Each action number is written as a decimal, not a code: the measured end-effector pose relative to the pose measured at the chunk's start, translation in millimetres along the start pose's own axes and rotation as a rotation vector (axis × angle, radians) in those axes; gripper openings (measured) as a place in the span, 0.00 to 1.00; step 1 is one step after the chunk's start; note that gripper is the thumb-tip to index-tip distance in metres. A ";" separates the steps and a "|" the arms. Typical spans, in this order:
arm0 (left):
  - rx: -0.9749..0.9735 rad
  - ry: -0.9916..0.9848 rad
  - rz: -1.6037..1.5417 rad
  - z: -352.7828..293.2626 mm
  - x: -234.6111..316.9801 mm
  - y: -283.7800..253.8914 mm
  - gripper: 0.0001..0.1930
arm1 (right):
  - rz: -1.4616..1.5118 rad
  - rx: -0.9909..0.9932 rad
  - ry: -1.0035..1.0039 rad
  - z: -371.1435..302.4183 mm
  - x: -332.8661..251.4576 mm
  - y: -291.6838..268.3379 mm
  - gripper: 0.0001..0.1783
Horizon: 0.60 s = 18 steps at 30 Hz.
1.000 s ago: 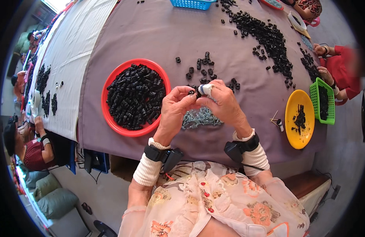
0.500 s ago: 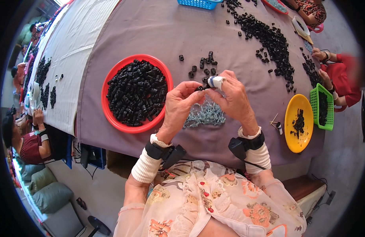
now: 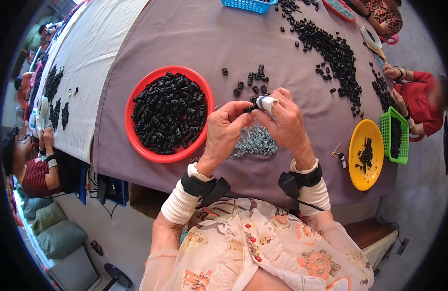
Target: Assembling small black plastic components by hand at a workshop table.
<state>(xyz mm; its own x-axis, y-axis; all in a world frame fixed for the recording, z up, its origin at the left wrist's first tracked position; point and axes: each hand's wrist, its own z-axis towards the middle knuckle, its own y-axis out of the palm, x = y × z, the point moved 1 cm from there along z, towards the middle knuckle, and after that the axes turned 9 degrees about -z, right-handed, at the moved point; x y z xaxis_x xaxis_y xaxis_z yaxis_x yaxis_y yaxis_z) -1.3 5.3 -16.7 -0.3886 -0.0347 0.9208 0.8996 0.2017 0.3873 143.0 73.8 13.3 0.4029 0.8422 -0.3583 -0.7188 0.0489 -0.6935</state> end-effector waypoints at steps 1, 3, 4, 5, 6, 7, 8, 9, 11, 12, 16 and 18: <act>0.003 0.005 0.001 0.0 0.0 0.1 0.10 | 0.000 -0.001 -0.001 -0.7 0.1 0.1 0.10; 0.002 0.010 0.010 -0.1 -2.0 -0.5 0.10 | -0.078 0.007 -0.041 -2.4 -0.1 0.4 0.10; 0.000 0.014 0.019 -0.2 -2.6 -0.7 0.10 | -0.078 0.007 -0.042 -2.4 -0.7 -0.2 0.10; 0.000 0.014 0.018 -0.4 -2.3 -0.4 0.10 | -0.084 -0.002 -0.038 -2.3 -1.4 -0.9 0.10; -0.002 0.023 0.022 -0.7 -1.4 0.0 0.09 | -0.089 -0.011 -0.033 -2.3 -2.1 -1.6 0.11; -0.003 0.032 0.025 -1.0 -0.7 0.3 0.09 | -0.090 -0.011 -0.033 -2.7 -2.8 -2.3 0.11; -0.003 0.032 0.025 -1.3 -0.3 0.3 0.09 | -0.102 -0.023 -0.027 -2.9 -3.4 -2.8 0.10; -0.006 0.042 0.041 -1.6 0.1 0.3 0.09 | -0.114 -0.035 -0.022 -3.0 -4.0 -3.2 0.10; -0.009 0.050 0.057 -2.0 0.8 0.6 0.09 | -0.149 -0.056 -0.024 -2.6 -5.4 -4.6 0.10; -0.002 0.060 0.075 -1.8 1.3 0.8 0.10 | -0.185 -0.076 -0.025 -2.7 -6.0 -5.1 0.10; 0.009 0.056 0.079 -1.3 -0.5 1.5 0.10 | -0.254 -0.092 -0.014 -2.8 -9.1 -4.7 0.08; 0.009 0.051 0.076 -1.6 -1.2 1.1 0.11 | -0.308 -0.107 -0.044 -2.8 -10.6 -3.1 0.07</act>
<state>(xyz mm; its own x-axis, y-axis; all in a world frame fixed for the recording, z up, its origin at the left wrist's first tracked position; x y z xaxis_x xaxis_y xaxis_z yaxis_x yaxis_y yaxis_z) 0.4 4.0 -17.3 -0.3081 -0.0684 0.9489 0.9244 0.2143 0.3156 142.5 63.2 17.6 0.5656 0.8192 -0.0953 -0.5023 0.2506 -0.8276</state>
